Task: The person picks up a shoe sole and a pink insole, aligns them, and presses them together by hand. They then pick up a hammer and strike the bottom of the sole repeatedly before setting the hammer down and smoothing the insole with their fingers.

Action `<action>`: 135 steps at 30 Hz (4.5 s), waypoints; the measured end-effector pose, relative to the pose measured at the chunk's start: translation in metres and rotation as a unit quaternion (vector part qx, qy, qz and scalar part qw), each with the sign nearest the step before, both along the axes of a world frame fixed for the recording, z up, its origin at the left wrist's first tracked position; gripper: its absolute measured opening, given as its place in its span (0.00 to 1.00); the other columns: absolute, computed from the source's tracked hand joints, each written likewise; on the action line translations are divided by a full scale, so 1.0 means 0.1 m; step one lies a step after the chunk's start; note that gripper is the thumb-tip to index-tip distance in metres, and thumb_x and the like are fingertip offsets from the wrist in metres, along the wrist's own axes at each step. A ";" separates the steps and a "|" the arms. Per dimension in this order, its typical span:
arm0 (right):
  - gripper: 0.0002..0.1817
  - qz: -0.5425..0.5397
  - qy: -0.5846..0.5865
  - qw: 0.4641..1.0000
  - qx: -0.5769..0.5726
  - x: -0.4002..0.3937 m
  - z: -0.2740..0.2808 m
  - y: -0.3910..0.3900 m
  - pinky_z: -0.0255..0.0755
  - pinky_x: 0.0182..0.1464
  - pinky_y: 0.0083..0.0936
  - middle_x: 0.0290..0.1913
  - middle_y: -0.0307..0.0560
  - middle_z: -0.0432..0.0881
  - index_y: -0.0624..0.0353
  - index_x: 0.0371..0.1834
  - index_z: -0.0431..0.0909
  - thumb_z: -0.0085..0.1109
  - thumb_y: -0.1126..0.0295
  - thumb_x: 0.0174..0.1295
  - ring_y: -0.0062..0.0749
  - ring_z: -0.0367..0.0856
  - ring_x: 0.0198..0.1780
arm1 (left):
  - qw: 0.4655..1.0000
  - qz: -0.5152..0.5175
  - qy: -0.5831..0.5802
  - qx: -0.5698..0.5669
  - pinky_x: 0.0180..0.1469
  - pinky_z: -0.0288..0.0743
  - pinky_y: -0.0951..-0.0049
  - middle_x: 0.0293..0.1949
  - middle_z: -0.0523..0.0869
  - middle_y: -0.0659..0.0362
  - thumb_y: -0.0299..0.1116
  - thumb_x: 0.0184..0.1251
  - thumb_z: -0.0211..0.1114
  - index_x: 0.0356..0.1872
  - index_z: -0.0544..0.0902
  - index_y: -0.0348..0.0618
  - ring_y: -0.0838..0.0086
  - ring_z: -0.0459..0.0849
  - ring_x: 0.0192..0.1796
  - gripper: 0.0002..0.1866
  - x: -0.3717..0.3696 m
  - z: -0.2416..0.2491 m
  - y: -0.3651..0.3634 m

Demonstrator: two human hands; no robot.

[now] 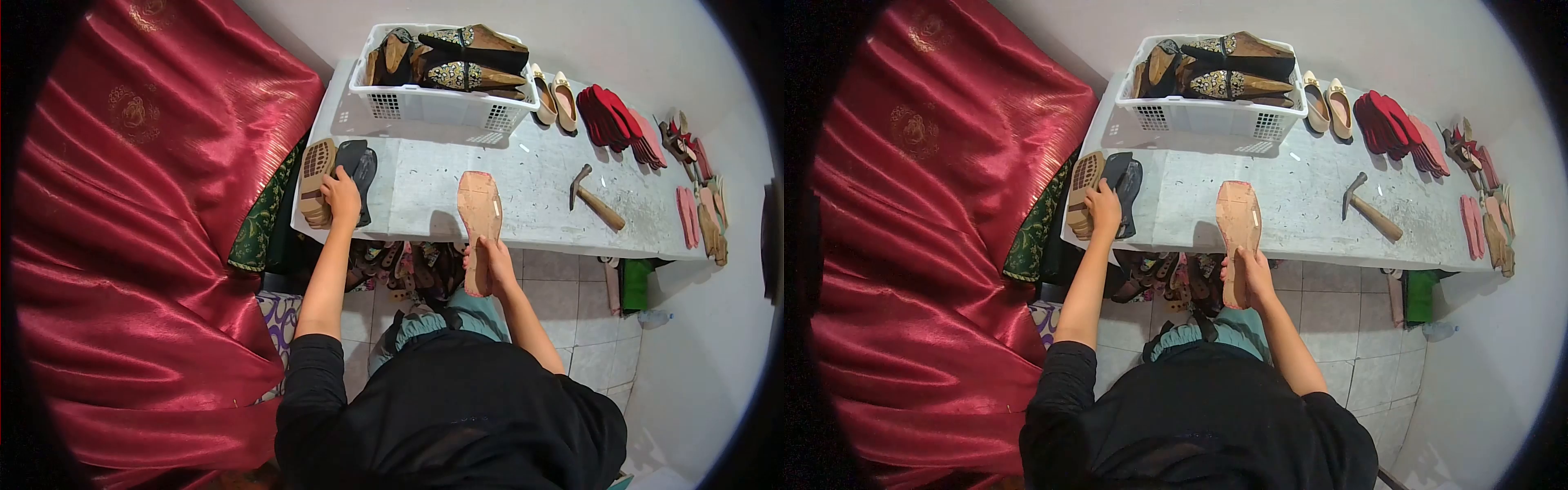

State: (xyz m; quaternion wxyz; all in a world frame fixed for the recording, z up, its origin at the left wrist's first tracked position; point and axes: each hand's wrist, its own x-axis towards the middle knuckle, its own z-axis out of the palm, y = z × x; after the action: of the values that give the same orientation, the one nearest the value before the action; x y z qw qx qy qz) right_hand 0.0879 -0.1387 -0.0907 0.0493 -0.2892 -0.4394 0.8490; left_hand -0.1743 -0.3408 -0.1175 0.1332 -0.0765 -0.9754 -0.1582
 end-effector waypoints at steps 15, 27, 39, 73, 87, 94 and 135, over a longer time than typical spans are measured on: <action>0.36 0.003 0.068 0.997 -0.044 -0.27 0.07 -0.04 0.75 0.37 0.31 0.35 0.48 0.78 0.61 0.51 0.69 0.23 0.38 0.67 0.35 0.79 0.32 | 0.652 -0.216 -0.326 0.649 0.41 0.79 0.74 0.49 0.79 0.55 0.33 0.69 0.55 0.66 0.58 0.45 0.72 0.80 0.48 0.26 1.40 0.99 0.21; 0.36 -0.106 0.113 0.986 -0.060 -0.24 0.36 -0.22 0.59 0.62 0.26 0.63 0.44 0.67 0.61 0.66 0.58 0.32 0.41 0.68 0.30 0.66 0.61 | 0.881 -0.269 -0.079 0.382 0.50 0.67 0.68 0.44 0.72 0.49 0.29 0.69 0.51 0.65 0.63 0.36 0.62 0.73 0.43 0.24 2.13 0.85 0.85; 0.31 -0.144 0.159 0.975 -0.055 0.24 0.49 0.26 0.66 0.56 0.22 0.56 0.43 0.74 0.60 0.62 0.64 0.29 0.45 0.70 0.28 0.73 0.53 | 0.887 -0.247 -0.024 0.390 0.44 0.68 0.69 0.41 0.70 0.50 0.30 0.70 0.50 0.64 0.65 0.38 0.64 0.73 0.40 0.23 2.61 0.77 1.56; 0.16 0.169 0.020 0.960 0.223 1.48 0.01 2.58 0.70 0.27 0.14 0.34 0.42 0.79 0.58 0.50 0.70 0.50 0.58 0.67 0.22 0.80 0.33 | 0.453 -0.123 -0.473 0.745 0.35 0.79 0.63 0.30 0.81 0.47 0.49 0.66 0.51 0.40 0.74 0.32 0.59 0.83 0.33 0.24 2.80 0.76 3.59; 0.26 0.013 -0.183 0.503 0.845 0.82 -0.80 3.79 0.63 0.52 0.35 0.46 0.44 0.75 0.53 0.50 0.71 0.66 0.60 0.47 0.39 0.72 0.50 | 0.505 -0.194 -0.433 0.721 0.34 0.83 0.58 0.43 0.76 0.45 0.42 0.68 0.55 0.58 0.57 0.46 0.54 0.83 0.38 0.24 1.90 0.89 3.60; 0.17 -0.012 -0.161 0.515 0.842 0.80 -0.72 3.85 0.70 0.30 0.34 0.29 0.43 0.79 0.55 0.39 0.74 0.58 0.53 0.57 0.39 0.78 0.28 | 0.551 -0.211 -0.363 0.721 0.30 0.83 0.59 0.39 0.77 0.47 0.44 0.71 0.48 0.58 0.58 0.46 0.56 0.84 0.33 0.21 1.89 1.00 3.75; 0.12 -0.037 0.106 0.737 0.666 0.10 1.07 2.96 0.71 0.25 0.28 0.25 0.48 0.79 0.61 0.36 0.74 0.66 0.71 0.51 0.40 0.79 0.22 | 0.590 -0.173 -0.256 0.746 0.49 0.73 0.74 0.50 0.75 0.55 0.38 0.72 0.50 0.59 0.65 0.39 0.75 0.76 0.48 0.20 1.76 1.08 3.81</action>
State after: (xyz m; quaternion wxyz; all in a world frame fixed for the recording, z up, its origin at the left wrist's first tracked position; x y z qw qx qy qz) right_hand 0.0984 0.1569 0.0162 0.3069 -0.1062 -0.8737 0.3622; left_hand 0.0014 0.0405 -0.0090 -0.1414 -0.0736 -0.4780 -0.8638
